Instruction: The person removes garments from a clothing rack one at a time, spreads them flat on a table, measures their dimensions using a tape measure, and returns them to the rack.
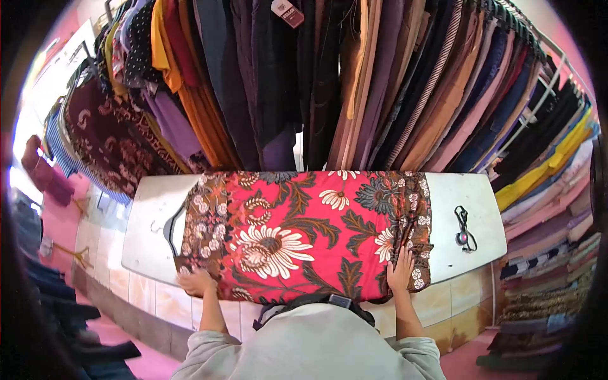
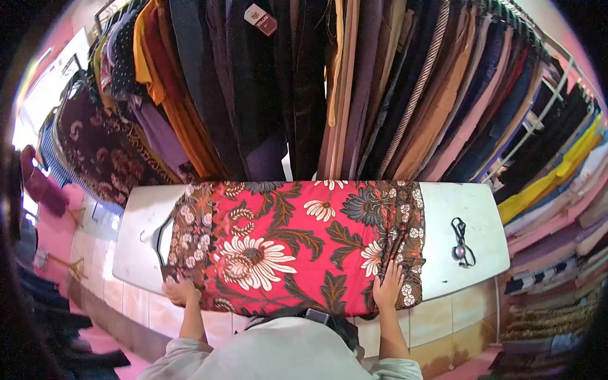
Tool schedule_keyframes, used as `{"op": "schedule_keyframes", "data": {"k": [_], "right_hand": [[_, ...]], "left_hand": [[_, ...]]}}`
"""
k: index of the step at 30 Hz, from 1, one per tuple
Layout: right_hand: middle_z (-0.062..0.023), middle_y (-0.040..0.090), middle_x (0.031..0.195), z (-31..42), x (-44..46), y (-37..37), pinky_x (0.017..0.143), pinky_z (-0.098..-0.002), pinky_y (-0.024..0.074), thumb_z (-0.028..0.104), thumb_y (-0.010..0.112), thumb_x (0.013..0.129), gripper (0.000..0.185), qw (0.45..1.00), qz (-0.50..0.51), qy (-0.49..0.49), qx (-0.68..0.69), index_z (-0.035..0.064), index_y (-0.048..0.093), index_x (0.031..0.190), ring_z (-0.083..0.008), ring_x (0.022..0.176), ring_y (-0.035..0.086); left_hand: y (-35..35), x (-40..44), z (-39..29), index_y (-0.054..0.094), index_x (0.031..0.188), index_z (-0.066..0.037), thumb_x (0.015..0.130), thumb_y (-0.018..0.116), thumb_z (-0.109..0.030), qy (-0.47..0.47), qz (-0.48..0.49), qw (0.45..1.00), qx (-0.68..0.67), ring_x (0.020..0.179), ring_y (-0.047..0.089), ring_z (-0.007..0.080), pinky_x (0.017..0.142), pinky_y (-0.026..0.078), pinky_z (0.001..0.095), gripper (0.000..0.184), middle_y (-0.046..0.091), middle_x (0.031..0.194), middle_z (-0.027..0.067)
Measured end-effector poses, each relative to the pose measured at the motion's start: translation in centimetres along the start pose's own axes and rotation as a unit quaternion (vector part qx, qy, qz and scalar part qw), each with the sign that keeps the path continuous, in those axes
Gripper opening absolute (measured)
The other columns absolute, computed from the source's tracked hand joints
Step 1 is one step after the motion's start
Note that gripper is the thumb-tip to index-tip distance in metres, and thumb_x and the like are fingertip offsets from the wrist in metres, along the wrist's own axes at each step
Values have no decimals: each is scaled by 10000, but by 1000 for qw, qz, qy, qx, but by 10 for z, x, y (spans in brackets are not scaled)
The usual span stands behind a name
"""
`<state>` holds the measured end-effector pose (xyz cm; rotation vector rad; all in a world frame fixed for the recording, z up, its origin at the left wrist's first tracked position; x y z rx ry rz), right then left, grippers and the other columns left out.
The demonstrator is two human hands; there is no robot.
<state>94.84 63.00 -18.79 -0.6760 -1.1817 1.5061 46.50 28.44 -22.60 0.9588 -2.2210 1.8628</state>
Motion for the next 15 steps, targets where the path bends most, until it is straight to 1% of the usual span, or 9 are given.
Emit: {"op": "schedule_keyframes", "data": {"k": [2, 3, 4, 6, 7, 10, 11, 12, 15], "right_hand": [[-180, 298, 1359, 24, -12, 16, 1055, -453, 140, 91, 457, 752, 646, 999, -9, -38, 27, 11, 221, 1347, -346, 1284, 225], [-175, 319, 1348, 46, -20, 19, 1054, -449, 153, -23, 398, 702, 652, 997, -22, -35, 61, 14, 253, 1336, -340, 1279, 244], [-171, 377, 1307, 66, -27, 22, 1043, -447, 195, -31, 412, 716, 602, 997, -34, -36, 54, 15, 309, 1307, -328, 1255, 292], [-185, 460, 1211, 105, -43, 31, 991, -436, 277, -65, 407, 694, 535, 990, -91, -53, 93, 23, 428, 1221, -343, 1170, 387], [-187, 488, 1155, 123, -50, 37, 955, -428, 307, -78, 410, 677, 504, 987, -99, -50, 115, 25, 470, 1167, -355, 1108, 421], [-186, 517, 1016, 174, -83, 42, 862, -406, 366, -110, 410, 640, 467, 980, -106, -49, 162, 38, 534, 1065, -376, 960, 465], [-186, 512, 992, 188, -97, 40, 851, -407, 370, -118, 406, 636, 479, 989, -70, -14, 130, 36, 529, 1073, -378, 944, 463], [-186, 508, 968, 200, -113, 38, 840, -407, 375, -125, 403, 631, 492, 994, -35, 22, 99, 35, 523, 1081, -380, 928, 461], [-197, 498, 947, 206, -173, 42, 830, -391, 379, -115, 399, 643, 490, 982, -94, 40, 158, 26, 503, 1100, -370, 923, 467]], "left_hand": [[-18, 29, -7, 396, 1217, -70, 783, 576, -412, -15, 162, 986, 27, 1138, 387, 315, 873, 361, 464, 581, 423, 1209, 128], [-22, 41, -10, 413, 1194, -76, 782, 581, -393, 20, 183, 982, 45, 1117, 418, 319, 859, 366, 483, 546, 474, 1172, 118], [-17, 57, -9, 413, 1194, -76, 782, 581, -393, 33, 187, 981, 39, 1117, 418, 319, 859, 366, 483, 546, 474, 1172, 118], [-1, 78, -9, 465, 1106, -52, 779, 591, -360, 67, 313, 947, -18, 1037, 491, 317, 819, 392, 488, 467, 552, 1067, 124], [3, 85, -13, 498, 995, -24, 771, 612, -246, 91, 324, 939, -66, 928, 554, 320, 789, 414, 463, 336, 602, 947, 138], [57, 101, -2, 506, 920, -1, 762, 601, -125, 162, 393, 883, -199, 842, 577, 323, 746, 434, 417, 223, 599, 896, 165], [44, 103, -8, 497, 885, 17, 752, 592, -56, 131, 427, 856, -260, 796, 580, 314, 721, 440, 378, 179, 593, 855, 177], [37, 104, -11, 497, 885, 17, 752, 592, -56, 131, 435, 852, -261, 796, 580, 314, 721, 440, 378, 179, 593, 855, 177], [24, 118, -20, 481, 855, 31, 820, 585, -173, 153, 415, 845, -302, 744, 562, 308, 680, 426, 394, 232, 579, 803, 182]]}}
Point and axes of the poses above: each hand's wrist, its own x-axis towards the middle knuckle, its own y-axis out of the palm, z = x × y, the point moved 2 cm from there along x, towards the middle knuckle
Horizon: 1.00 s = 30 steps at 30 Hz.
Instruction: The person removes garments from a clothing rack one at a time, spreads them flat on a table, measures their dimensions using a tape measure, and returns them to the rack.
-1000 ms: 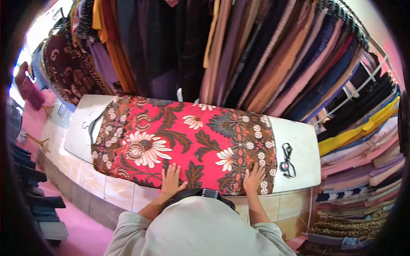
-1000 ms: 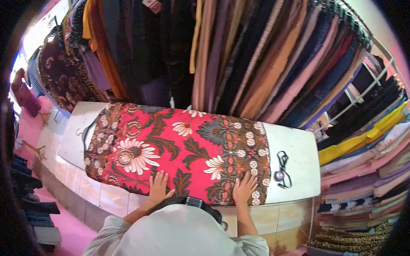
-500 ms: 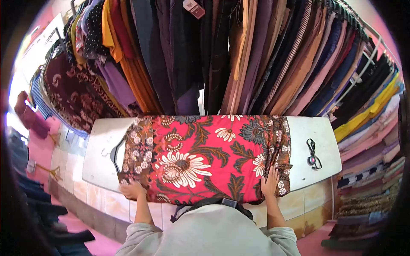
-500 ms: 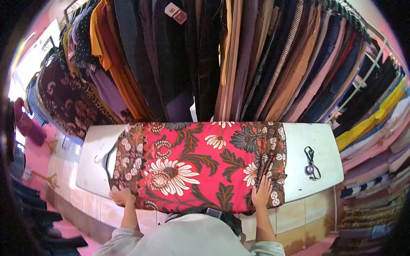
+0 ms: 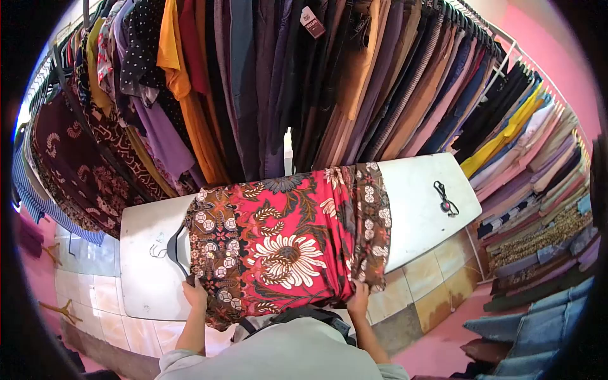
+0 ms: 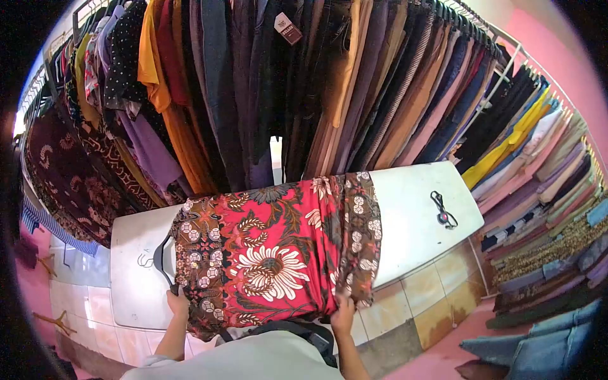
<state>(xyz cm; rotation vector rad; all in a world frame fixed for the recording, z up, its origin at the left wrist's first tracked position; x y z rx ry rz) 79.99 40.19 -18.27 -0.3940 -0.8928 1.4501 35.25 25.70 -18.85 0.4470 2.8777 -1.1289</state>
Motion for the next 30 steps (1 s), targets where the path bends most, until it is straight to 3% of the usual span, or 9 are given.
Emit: {"op": "schedule_keyframes", "data": {"k": [4, 6, 7, 9, 11, 13, 16, 25, 30], "right_hand": [[-224, 494, 995, -39, -103, 8, 830, -400, 379, -82, 415, 662, 481, 999, -29, 30, 10, 16, 458, 1131, -397, 955, 462], [-194, 543, 941, -57, -148, 18, 772, -394, 408, 50, 375, 838, 302, 974, 47, 208, 80, 3, 452, 1127, -305, 883, 531], [-194, 543, 941, -47, -157, 15, 772, -394, 408, 50, 375, 838, 302, 974, 46, 208, 79, 3, 452, 1127, -305, 883, 531], [-201, 564, 1004, -26, -176, 11, 789, -391, 417, 134, 368, 885, 294, 942, 197, 269, -26, 2, 451, 1135, -301, 915, 550], [-272, 562, 979, -75, -231, 55, 779, -445, 416, 100, 440, 770, 393, 945, 174, 270, 66, 48, 427, 1159, -440, 917, 532], [-243, 550, 1081, -42, -245, 45, 835, -394, 415, 168, 474, 839, 368, 907, 244, 344, 7, 6, 440, 1166, -349, 1002, 537], [-243, 556, 1027, -33, -293, 59, 827, -405, 421, 159, 666, 685, 509, 885, 328, 319, -87, 27, 465, 1134, -386, 967, 528], [-218, 574, 970, 72, -422, 101, 805, -393, 432, 141, 650, 703, 448, 937, 147, 308, -67, 31, 488, 1106, -364, 917, 545], [-202, 584, 934, 116, -441, 132, 791, -386, 439, 130, 641, 715, 411, 956, -10, 277, -93, 34, 502, 1089, -351, 886, 556]], "left_hand": [[-10, 25, 11, 466, 862, 36, 889, 484, -262, 98, -45, 994, 20, 707, 538, 365, 652, 414, 412, 300, 557, 770, 212], [-24, 28, 3, 453, 879, 26, 909, 433, -251, 152, -52, 987, 4, 694, 525, 388, 639, 407, 423, 280, 543, 753, 225], [-32, 29, 0, 453, 879, 26, 909, 433, -251, 153, -51, 987, 3, 694, 525, 388, 639, 407, 423, 280, 543, 753, 225], [-50, 29, -6, 438, 895, 11, 913, 418, -229, 184, -23, 983, -5, 694, 519, 401, 629, 399, 435, 241, 538, 744, 228], [-70, 31, -3, 429, 898, 5, 911, 421, -218, 210, -20, 977, -12, 669, 511, 397, 605, 390, 435, 223, 533, 718, 218], [-93, 34, 0, 431, 893, 5, 910, 423, -209, 242, 11, 970, -17, 637, 500, 389, 583, 385, 424, 215, 523, 690, 207], [-116, 45, 7, 440, 897, 11, 900, 435, -178, 301, 26, 953, -27, 609, 491, 379, 560, 383, 405, 189, 512, 668, 199], [-171, 66, -22, 439, 835, -14, 844, 528, -141, 452, 179, 873, -39, 554, 503, 384, 493, 378, 412, 156, 504, 611, 190], [-188, 60, -44, 478, 865, -28, 832, 552, -194, 461, 329, 823, -49, 596, 566, 374, 518, 443, 399, 185, 563, 627, 177]]}}
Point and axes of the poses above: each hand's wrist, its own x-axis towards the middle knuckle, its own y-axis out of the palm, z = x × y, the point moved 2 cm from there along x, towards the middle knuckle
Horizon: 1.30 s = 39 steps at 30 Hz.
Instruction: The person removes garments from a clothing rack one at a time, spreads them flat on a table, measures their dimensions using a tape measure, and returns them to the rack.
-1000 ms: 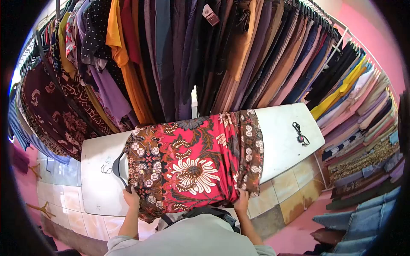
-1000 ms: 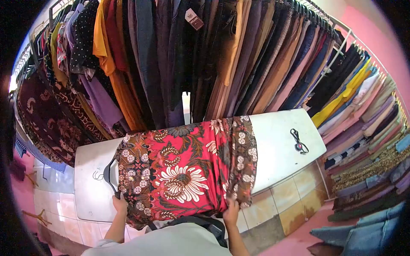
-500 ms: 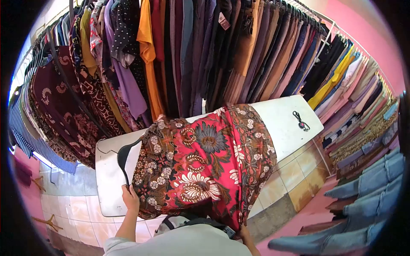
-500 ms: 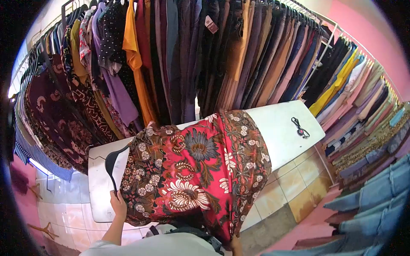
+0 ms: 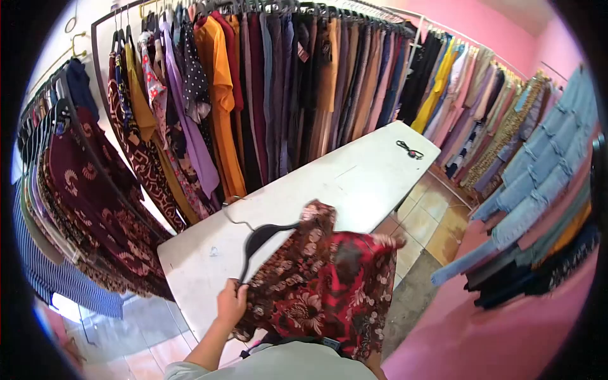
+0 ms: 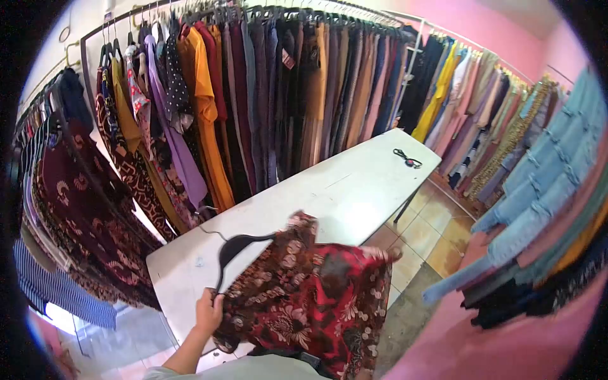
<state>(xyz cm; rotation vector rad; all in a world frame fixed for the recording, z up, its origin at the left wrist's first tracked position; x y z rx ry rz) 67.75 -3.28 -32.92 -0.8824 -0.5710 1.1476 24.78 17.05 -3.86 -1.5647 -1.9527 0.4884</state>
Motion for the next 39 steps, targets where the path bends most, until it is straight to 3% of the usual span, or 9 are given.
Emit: {"op": "schedule_keyframes", "data": {"k": [2, 6, 10, 15, 21, 29, 34, 36, 39], "right_hand": [[-196, 589, 920, 26, -29, 20, 785, -383, 441, 126, 637, 719, 396, 998, -58, -1, 12, 35, 508, 1082, -346, 873, 561], [-155, 589, 864, 279, -15, -54, 717, -348, 462, 57, 529, 791, 248, 954, -193, -143, 178, 42, 569, 1035, -290, 783, 576], [-113, 544, 979, 416, -51, -46, 658, -232, 433, 40, 537, 807, 440, 895, -104, -76, 428, -35, 375, 1209, -123, 777, 518], [-37, 485, 877, 454, -102, -26, 731, -228, 407, -4, 536, 810, 368, 886, -235, -24, 400, 18, 371, 1138, -93, 788, 474], [32, 440, 759, 462, -182, -42, 557, -170, 319, 93, 463, 883, 272, 875, -281, 18, 394, 30, 438, 1146, -21, 634, 387], [32, 464, 655, 549, -333, -42, 470, -171, 293, 107, 455, 873, 366, 876, -148, 27, 458, -17, 447, 1218, -21, 505, 377], [8, 468, 661, 626, -406, -41, 473, -178, 310, 89, 461, 864, 400, 863, 2, 33, 504, -38, 416, 1241, -34, 517, 392], [-30, 486, 672, 661, -421, -44, 468, -203, 319, 96, 456, 860, 406, 855, 85, 34, 510, -71, 408, 1228, -61, 518, 406], [-35, 479, 674, 707, -434, -38, 472, -212, 322, 108, 460, 867, 420, 843, 209, -50, 493, -82, 392, 1235, -74, 530, 409]], "left_hand": [[4, -4, 15, 491, 876, -38, 831, 558, -258, 68, 45, 997, 17, 608, 578, 367, 537, 460, 407, 234, 583, 648, 170], [-3, -26, 5, 490, 917, -63, 827, 554, -336, 154, 225, 961, 34, 619, 582, 364, 542, 461, 426, 294, 595, 681, 154], [-11, -68, 24, 468, 962, -76, 822, 556, -305, 199, 299, 933, 11, 619, 588, 347, 528, 459, 420, 283, 601, 699, 140], [-38, -127, 49, 448, 998, -61, 831, 533, -290, 297, 306, 900, -85, 524, 551, 373, 505, 454, 443, 296, 557, 609, 130], [-113, -154, 87, 370, 1154, -65, 840, 526, -292, 246, 499, 803, -214, 779, 524, 245, 684, 425, 330, 418, 498, 924, 117], [-247, -194, 278, 402, 1111, -42, 794, 589, -164, 100, 307, 941, -99, 576, 500, 184, 568, 429, 316, 389, 518, 877, 90], [-333, -219, 334, 434, 1107, -67, 787, 593, -232, 71, 387, 919, -28, 680, 566, 246, 634, 456, 356, 394, 563, 934, 108], [-355, -219, 351, 464, 1103, -75, 810, 580, -296, 170, 460, 870, 53, 744, 581, 254, 681, 467, 359, 385, 574, 946, 112], [-388, -219, 391, 484, 1144, -64, 791, 574, -374, 93, 511, 846, 121, 941, 564, 313, 785, 457, 394, 478, 590, 1020, 152]]}}
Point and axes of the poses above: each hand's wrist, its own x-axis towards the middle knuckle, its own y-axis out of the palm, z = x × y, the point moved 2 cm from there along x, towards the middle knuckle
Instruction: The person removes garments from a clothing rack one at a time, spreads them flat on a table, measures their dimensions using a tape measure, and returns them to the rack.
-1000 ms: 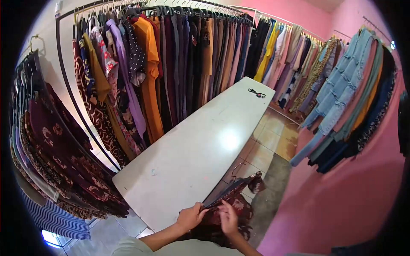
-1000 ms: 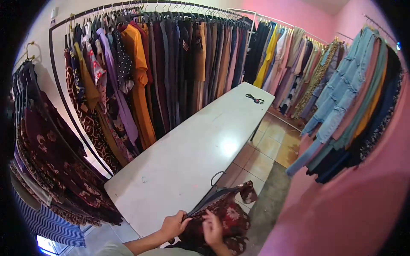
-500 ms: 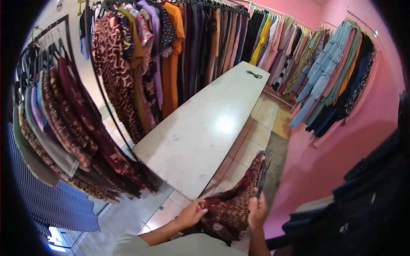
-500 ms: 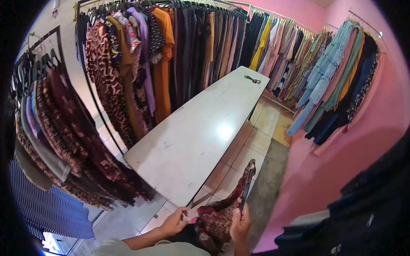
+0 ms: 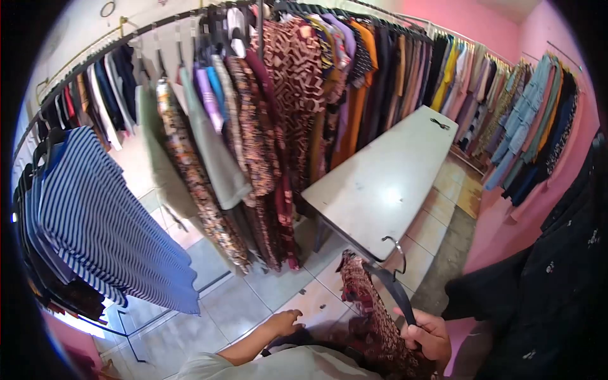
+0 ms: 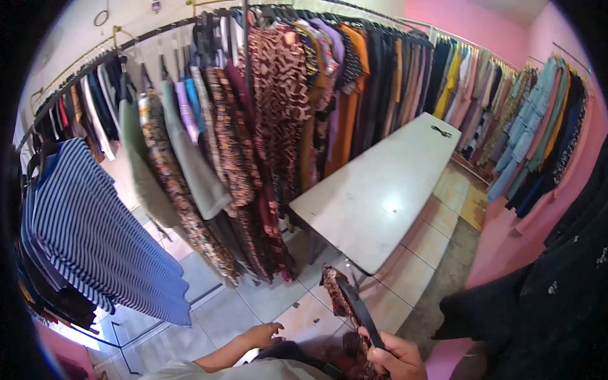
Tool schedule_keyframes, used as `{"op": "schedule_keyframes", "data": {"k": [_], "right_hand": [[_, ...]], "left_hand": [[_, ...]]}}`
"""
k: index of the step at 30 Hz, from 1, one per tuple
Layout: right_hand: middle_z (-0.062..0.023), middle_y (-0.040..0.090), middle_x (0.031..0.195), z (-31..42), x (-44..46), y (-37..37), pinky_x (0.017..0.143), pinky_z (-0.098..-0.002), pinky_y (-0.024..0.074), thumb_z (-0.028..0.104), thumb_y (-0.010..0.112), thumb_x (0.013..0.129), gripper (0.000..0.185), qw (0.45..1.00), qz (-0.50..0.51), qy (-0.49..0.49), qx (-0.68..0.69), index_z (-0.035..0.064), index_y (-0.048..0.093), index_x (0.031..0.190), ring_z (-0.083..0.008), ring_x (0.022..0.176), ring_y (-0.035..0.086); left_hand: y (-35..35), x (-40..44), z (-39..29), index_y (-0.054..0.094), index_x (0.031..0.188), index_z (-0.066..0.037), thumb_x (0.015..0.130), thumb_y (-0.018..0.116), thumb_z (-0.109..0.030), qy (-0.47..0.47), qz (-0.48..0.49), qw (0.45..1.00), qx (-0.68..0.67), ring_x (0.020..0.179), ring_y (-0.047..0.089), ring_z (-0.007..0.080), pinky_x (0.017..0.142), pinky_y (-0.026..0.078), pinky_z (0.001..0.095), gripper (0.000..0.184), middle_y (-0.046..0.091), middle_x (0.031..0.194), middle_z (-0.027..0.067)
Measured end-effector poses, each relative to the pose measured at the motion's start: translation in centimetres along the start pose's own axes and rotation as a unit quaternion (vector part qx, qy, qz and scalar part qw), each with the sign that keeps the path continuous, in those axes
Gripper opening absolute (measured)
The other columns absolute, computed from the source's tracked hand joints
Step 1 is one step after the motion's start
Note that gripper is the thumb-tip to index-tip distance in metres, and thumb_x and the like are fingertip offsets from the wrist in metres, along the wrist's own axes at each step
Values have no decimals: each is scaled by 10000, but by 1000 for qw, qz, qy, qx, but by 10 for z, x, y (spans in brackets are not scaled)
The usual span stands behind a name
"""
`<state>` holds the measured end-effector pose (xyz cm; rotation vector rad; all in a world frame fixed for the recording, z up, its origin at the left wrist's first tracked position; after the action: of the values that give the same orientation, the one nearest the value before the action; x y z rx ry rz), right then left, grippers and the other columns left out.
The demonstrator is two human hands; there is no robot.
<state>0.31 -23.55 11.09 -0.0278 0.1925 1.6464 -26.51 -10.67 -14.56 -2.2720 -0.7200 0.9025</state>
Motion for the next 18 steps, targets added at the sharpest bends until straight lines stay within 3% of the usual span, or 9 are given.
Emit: {"op": "schedule_keyframes", "data": {"k": [2, 4, 8, 10, 12, 14, 17, 18], "right_hand": [[-37, 477, 666, 16, 5, 38, 489, -214, 325, 121, 476, 866, 436, 1000, 24, 10, -4, -104, 384, 1228, -81, 529, 403], [-32, 468, 664, 25, 15, 73, 506, -214, 320, 113, 479, 864, 447, 995, 76, 58, 21, -125, 369, 1227, -79, 533, 391], [-22, 456, 677, 43, 51, 153, 507, -209, 307, 113, 474, 873, 477, 985, 168, 42, 13, -137, 323, 1250, -72, 550, 382], [-24, 463, 681, 61, 72, 197, 499, -204, 306, 139, 495, 870, 506, 982, 181, 48, 2, -127, 317, 1262, -65, 549, 387], [24, 449, 665, 74, 95, 237, 468, -177, 299, 131, 492, 869, 437, 982, 176, 69, 6, -24, 398, 1266, -31, 515, 390], [9, 451, 669, 90, 125, 274, 451, -191, 281, 172, 493, 874, 482, 982, 189, 25, -6, -43, 355, 1284, -35, 491, 374], [1, 430, 654, 114, 168, 324, 416, -183, 250, 161, 460, 892, 445, 973, 215, -74, 25, -56, 365, 1269, -26, 453, 343], [1, 421, 647, 125, 182, 340, 402, -180, 236, 154, 449, 898, 430, 967, 228, -110, 32, -58, 370, 1264, -23, 441, 333]], "left_hand": [[3, -15, 40, 466, 1173, -45, 802, 541, -436, -31, 36, 998, 52, 981, 551, 326, 810, 451, 405, 544, 579, 1061, 165], [-1, -32, 82, 470, 1168, -42, 806, 521, -474, -40, 23, 998, 43, 982, 549, 330, 810, 450, 407, 566, 578, 1064, 166], [-25, -86, 178, 487, 1159, -52, 793, 519, -516, -85, -27, 996, 11, 982, 552, 327, 819, 446, 404, 593, 583, 1060, 168], [-37, -122, 233, 499, 1147, -49, 789, 517, -523, -101, -47, 993, 39, 994, 548, 324, 822, 445, 401, 594, 577, 1076, 167], [-51, -153, 283, 502, 1147, -49, 773, 528, -538, -151, -22, 988, 31, 1005, 544, 328, 832, 442, 401, 616, 572, 1088, 168], [-58, -188, 328, 505, 1142, -45, 756, 544, -541, -226, -29, 973, 16, 1024, 533, 329, 854, 429, 406, 630, 562, 1105, 170], [-57, -224, 392, 505, 1155, -44, 747, 549, -541, -247, -53, 967, -19, 1062, 512, 327, 883, 409, 405, 644, 540, 1135, 190], [-49, -226, 421, 449, 1227, -50, 749, 553, -527, -264, -19, 964, -8, 1180, 410, 324, 956, 346, 396, 683, 447, 1252, 201]]}}
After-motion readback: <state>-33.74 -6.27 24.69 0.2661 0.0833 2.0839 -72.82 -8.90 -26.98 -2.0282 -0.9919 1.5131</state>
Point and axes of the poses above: each hand's wrist, its own x-axis towards the middle knuckle, its own y-axis out of the palm, z = x × y, the point moved 2 cm from there along x, towards the middle knuckle
